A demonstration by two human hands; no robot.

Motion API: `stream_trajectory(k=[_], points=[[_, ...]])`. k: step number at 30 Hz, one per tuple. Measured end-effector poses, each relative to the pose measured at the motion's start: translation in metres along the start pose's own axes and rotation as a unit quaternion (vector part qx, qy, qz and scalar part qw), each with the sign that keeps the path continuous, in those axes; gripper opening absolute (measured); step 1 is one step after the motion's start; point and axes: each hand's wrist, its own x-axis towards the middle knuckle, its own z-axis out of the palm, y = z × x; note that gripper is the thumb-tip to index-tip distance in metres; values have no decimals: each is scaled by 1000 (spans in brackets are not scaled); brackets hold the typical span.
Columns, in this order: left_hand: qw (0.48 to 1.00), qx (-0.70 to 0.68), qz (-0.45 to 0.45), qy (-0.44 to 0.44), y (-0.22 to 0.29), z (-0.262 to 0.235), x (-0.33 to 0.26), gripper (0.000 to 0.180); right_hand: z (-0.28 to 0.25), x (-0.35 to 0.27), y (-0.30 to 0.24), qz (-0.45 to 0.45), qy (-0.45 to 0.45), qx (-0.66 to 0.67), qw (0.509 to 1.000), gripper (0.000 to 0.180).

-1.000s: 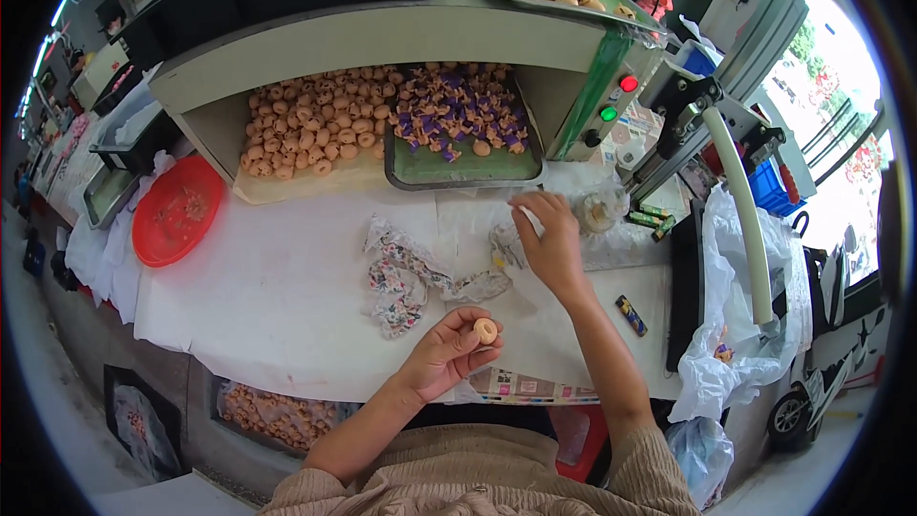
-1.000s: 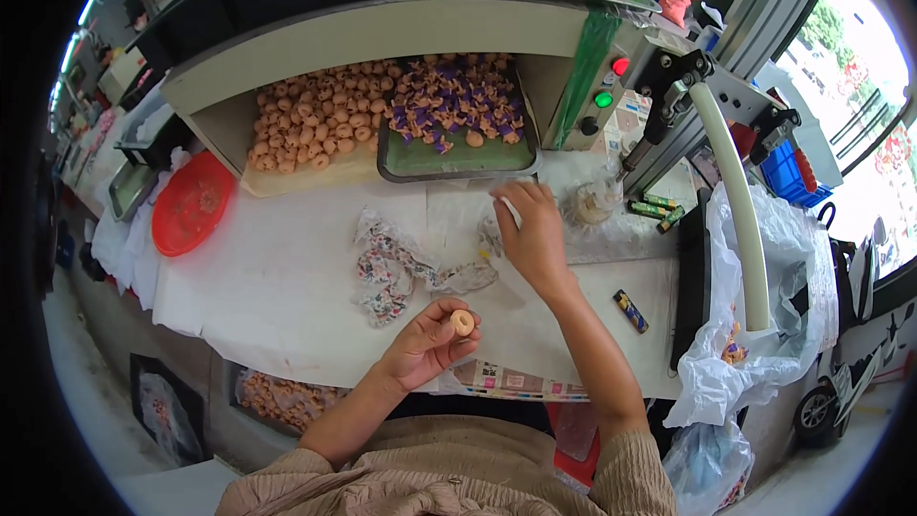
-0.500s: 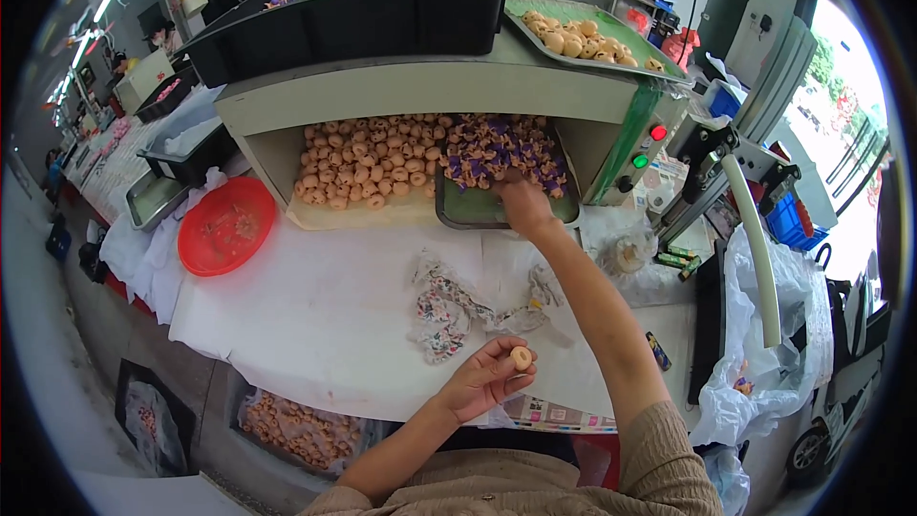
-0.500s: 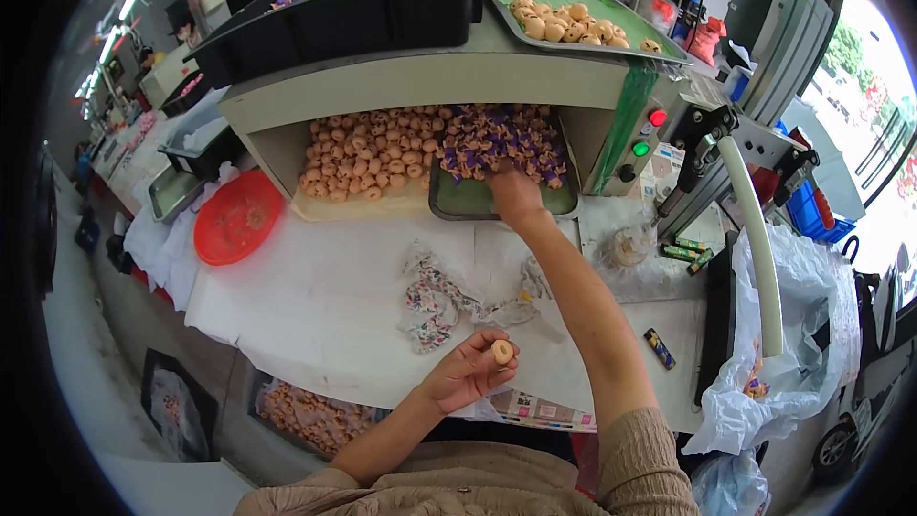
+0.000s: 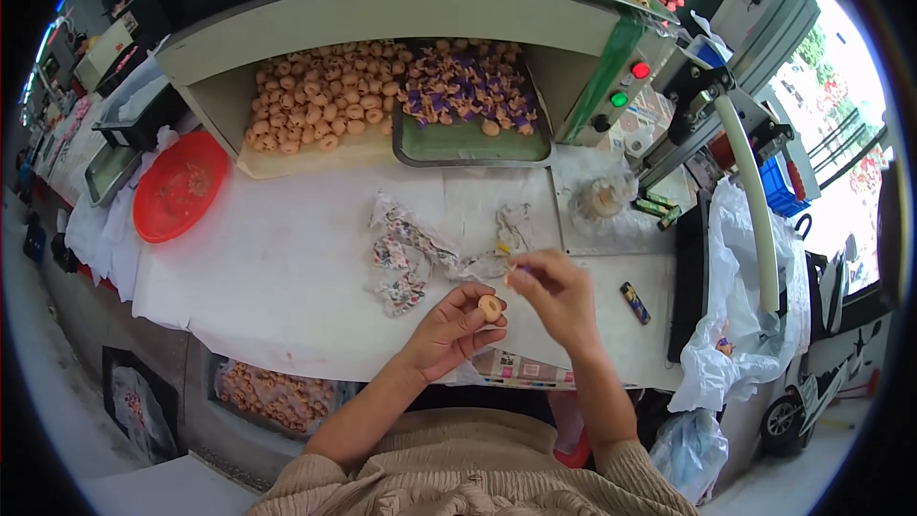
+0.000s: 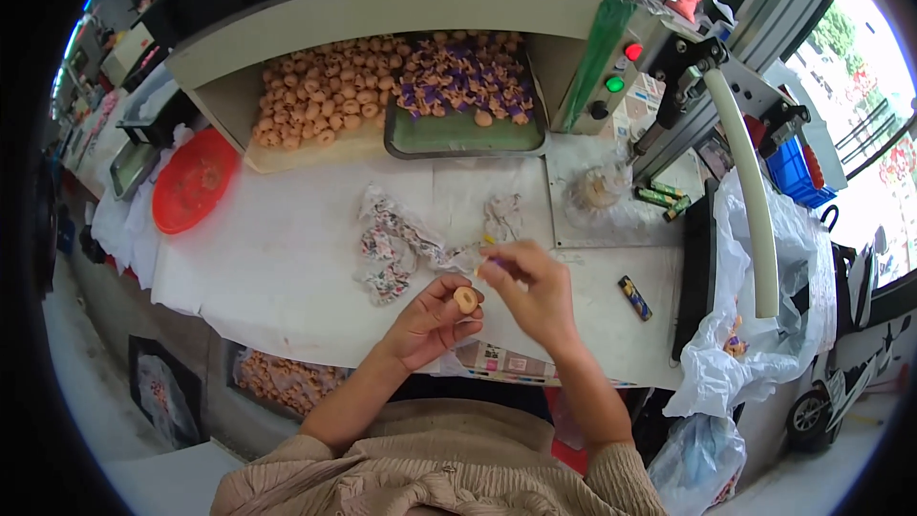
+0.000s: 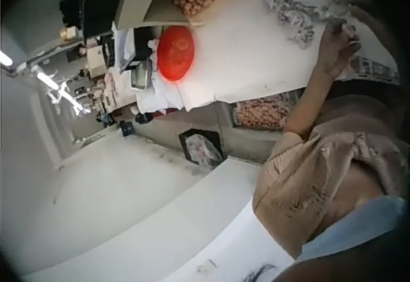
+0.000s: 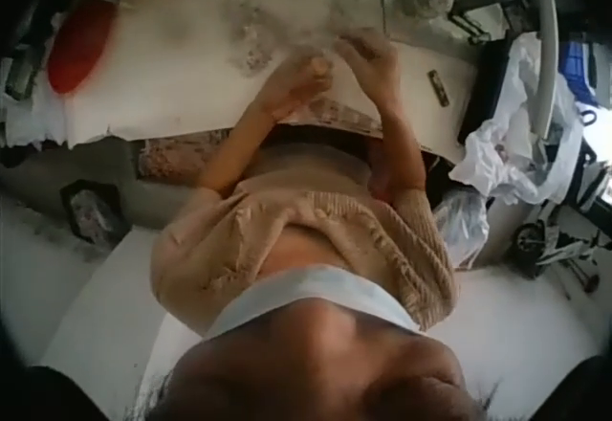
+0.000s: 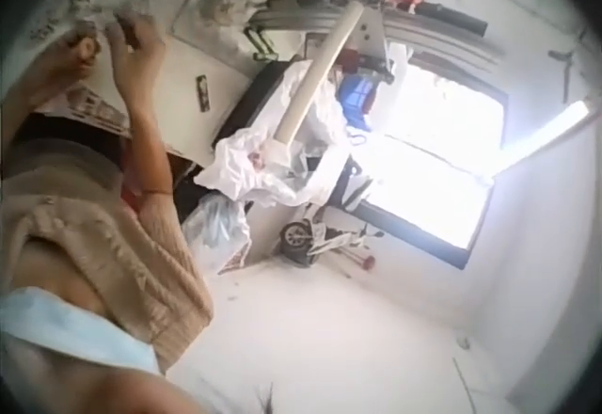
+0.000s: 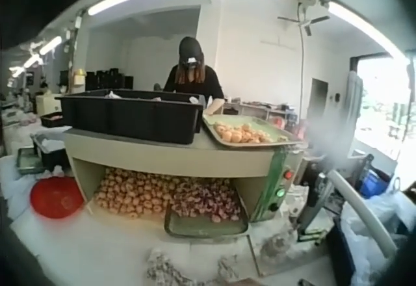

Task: Assembling small clay components using glue and a hand-operated mechanical press.

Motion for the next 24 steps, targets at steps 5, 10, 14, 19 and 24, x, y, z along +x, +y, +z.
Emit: stream_trajectory(k=[5,10,14,19,24], points=[[999,48,-1,19,-16,4,12,33,-12,-36,13,-15,41,-30,999,20],[997,71,0,41,-30,11,15,31,-13,-46,17,-64,80,-86,991,18],[994,89,10,57,-36,11,12,30,-13,-54,11,-77,97,-114,986,17],[994,89,22,66,-41,13,10,26,-9,-61,8,-112,124,-137,977,17],[989,109,12,100,-40,18,6,21,-6,-65,20,-84,135,-149,976,14]])
